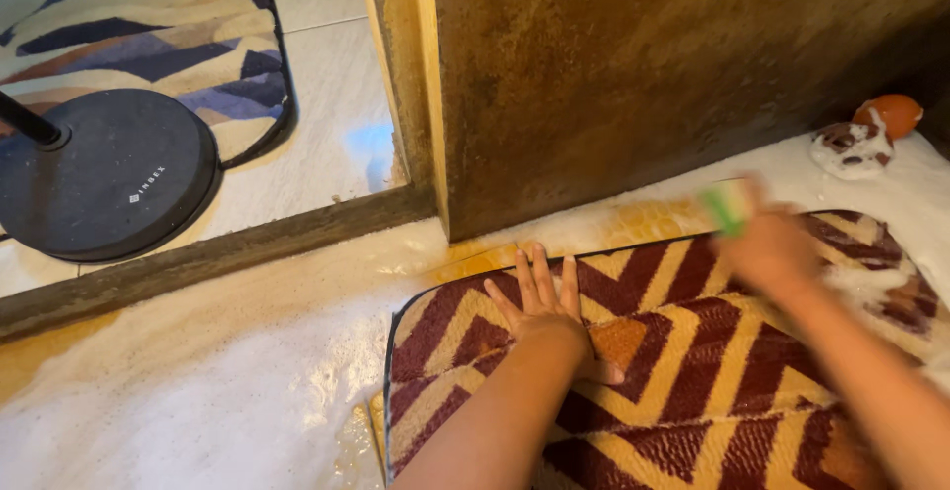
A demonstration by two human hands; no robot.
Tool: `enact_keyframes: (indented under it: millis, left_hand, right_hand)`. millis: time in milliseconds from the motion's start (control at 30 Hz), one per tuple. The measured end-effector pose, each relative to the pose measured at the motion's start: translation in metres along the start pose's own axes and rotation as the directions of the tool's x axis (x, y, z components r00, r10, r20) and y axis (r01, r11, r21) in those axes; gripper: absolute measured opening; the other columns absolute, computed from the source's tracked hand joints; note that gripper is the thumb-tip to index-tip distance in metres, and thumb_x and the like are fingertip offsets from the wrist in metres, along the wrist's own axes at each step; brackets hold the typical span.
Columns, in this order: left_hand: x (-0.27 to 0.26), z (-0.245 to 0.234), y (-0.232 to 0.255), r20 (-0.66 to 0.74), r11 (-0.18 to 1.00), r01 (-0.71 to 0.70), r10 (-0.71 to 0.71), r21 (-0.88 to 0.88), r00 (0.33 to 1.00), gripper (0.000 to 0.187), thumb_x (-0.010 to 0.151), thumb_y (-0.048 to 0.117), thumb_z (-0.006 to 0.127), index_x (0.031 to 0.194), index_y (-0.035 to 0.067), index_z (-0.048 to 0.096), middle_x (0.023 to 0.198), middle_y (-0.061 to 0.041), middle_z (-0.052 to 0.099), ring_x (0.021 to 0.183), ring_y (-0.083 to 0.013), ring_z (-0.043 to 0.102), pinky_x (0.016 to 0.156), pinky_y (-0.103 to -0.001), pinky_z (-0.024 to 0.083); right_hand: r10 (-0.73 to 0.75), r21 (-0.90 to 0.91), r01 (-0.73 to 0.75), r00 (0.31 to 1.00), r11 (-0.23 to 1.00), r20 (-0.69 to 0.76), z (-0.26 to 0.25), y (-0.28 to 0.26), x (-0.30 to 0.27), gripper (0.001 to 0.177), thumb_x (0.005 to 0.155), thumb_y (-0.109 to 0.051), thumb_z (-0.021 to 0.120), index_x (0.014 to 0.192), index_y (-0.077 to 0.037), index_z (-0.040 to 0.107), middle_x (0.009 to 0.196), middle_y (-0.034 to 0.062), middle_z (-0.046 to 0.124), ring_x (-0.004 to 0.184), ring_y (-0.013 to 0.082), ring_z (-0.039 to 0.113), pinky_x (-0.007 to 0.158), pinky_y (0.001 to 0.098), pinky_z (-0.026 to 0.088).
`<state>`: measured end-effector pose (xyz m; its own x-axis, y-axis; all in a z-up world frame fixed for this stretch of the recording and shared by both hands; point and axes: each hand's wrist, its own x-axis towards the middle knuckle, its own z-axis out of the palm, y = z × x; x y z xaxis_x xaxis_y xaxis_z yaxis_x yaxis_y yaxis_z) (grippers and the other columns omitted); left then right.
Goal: The person scrubs a patterned rug with a green brush in a soapy water-filled tub. The rug is held steady with one hand while the other hand scrubs the surface repeatedly.
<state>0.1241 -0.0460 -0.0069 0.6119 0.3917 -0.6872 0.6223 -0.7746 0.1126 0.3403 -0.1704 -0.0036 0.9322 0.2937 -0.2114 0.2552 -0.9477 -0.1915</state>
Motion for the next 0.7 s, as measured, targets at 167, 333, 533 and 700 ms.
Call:
enact_keyframes:
  millis: [167,333,533,700]
  left_hand:
    - [0.005,0.003,-0.001,-0.003,1.0,0.005,-0.005,0.023,1.0,0.161,0.058,0.082,0.08,0.157,0.014,-0.027,0.162,-0.025,-0.039,0.146,-0.0494,-0.039,0.106,-0.084,-0.006]
    - [0.007,0.001,-0.002,-0.002,1.0,-0.007,0.007,0.0,1.0,0.164,0.057,0.085,0.076,0.155,0.014,-0.035,0.16,-0.025,-0.042,0.144,-0.0494,-0.041,0.106,-0.086,-0.006]
    - [0.005,-0.002,0.0,0.018,1.0,-0.014,0.014,0.01,1.0,0.163,0.058,0.086,0.075,0.155,0.013,-0.034,0.16,-0.027,-0.042,0.143,-0.0505,-0.041,0.106,-0.085,-0.006]
    - [0.002,-0.004,-0.002,0.003,1.0,-0.006,0.006,0.014,1.0,0.163,0.059,0.084,0.077,0.156,0.013,-0.033,0.161,-0.026,-0.04,0.144,-0.0494,-0.039,0.107,-0.084,-0.006]
  right_hand:
    - [-0.618,-0.148,0.609,0.786,0.779,-0.016,0.028,-0.07,-0.089,0.101,0.075,-0.016,0.077,0.158,-0.034,0.023,0.104,0.0147,0.062,0.083,0.0242,0.063,0.066,0.0366,0.058]
    - [-0.148,-0.07,0.151,0.988,0.986,0.048,0.005,0.01,-0.011,0.086,0.092,-0.017,0.07,0.162,-0.038,0.024,0.103,0.0151,0.065,0.064,0.0228,0.063,0.048,0.035,0.052]
    - [0.234,-0.159,-0.276,0.942,0.948,-0.241,-0.015,0.132,0.075,0.107,0.088,-0.033,0.077,0.172,-0.028,0.011,0.114,0.0282,0.061,0.062,0.0303,0.069,0.054,0.0442,0.061]
    - [-0.104,-0.039,0.104,0.995,0.994,0.006,0.007,0.006,-0.021,0.096,0.088,-0.022,0.076,0.169,-0.031,0.025,0.107,0.0149,0.064,0.075,0.0243,0.068,0.061,0.0393,0.062]
